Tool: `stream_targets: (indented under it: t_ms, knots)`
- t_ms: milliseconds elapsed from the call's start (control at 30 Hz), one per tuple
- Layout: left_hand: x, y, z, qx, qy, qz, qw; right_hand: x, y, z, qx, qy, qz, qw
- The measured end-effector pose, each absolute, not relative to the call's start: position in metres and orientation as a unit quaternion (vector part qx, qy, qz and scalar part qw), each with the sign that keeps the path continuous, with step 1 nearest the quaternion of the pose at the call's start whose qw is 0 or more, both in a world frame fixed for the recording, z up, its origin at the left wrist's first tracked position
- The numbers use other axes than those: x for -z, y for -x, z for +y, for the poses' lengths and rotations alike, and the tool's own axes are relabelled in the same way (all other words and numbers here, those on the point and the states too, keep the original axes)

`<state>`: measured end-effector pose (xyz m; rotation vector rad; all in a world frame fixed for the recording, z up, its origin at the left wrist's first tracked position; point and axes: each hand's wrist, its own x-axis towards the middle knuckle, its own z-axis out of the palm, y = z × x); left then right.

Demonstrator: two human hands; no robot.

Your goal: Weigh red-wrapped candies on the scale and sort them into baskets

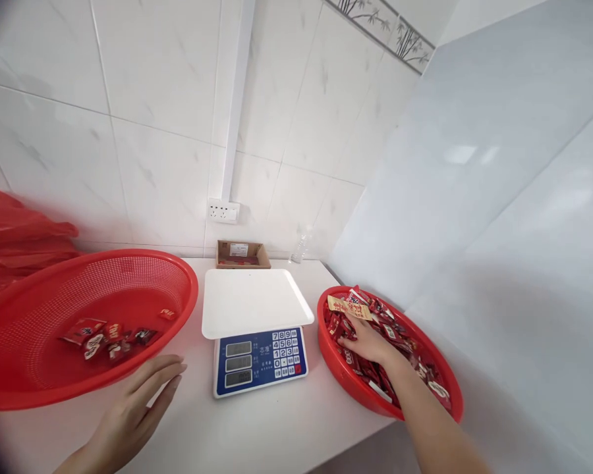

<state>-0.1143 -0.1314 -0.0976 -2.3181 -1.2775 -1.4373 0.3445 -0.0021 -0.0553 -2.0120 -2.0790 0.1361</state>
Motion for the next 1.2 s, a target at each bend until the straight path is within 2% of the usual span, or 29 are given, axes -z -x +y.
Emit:
stream_targets:
  t_ms: [300, 567, 800, 900, 1000, 1200]
  knots:
    - [0.121, 0.123, -0.126, 0.485, 0.750, -0.450, -0.003, 0.062, -0.350, 0.010, -0.053, 0.718, -0.693, 0.042]
    - [0.122, 0.128, -0.128, 0.513, 0.703, -0.489, -0.062, 0.042, -0.371, 0.017, 0.007, 0.769, -0.623, 0.140]
    - [0.124, 0.129, -0.128, 0.516, 0.693, -0.500, -0.058, 0.018, -0.348, 0.013, 0.003, 0.773, -0.597, 0.214]
    - [0.124, 0.129, -0.127, 0.526, 0.680, -0.510, -0.031, 0.013, -0.321, 0.019, -0.066, 0.747, -0.584, 0.310]
    - [0.123, 0.129, -0.126, 0.523, 0.664, -0.533, -0.019, 0.016, -0.278, 0.032, -0.204, 0.674, -0.587, 0.400]
    - [0.125, 0.130, -0.125, 0.530, 0.646, -0.550, -0.006, 0.033, -0.162, 0.055, -0.389, 0.582, -0.590, 0.402]
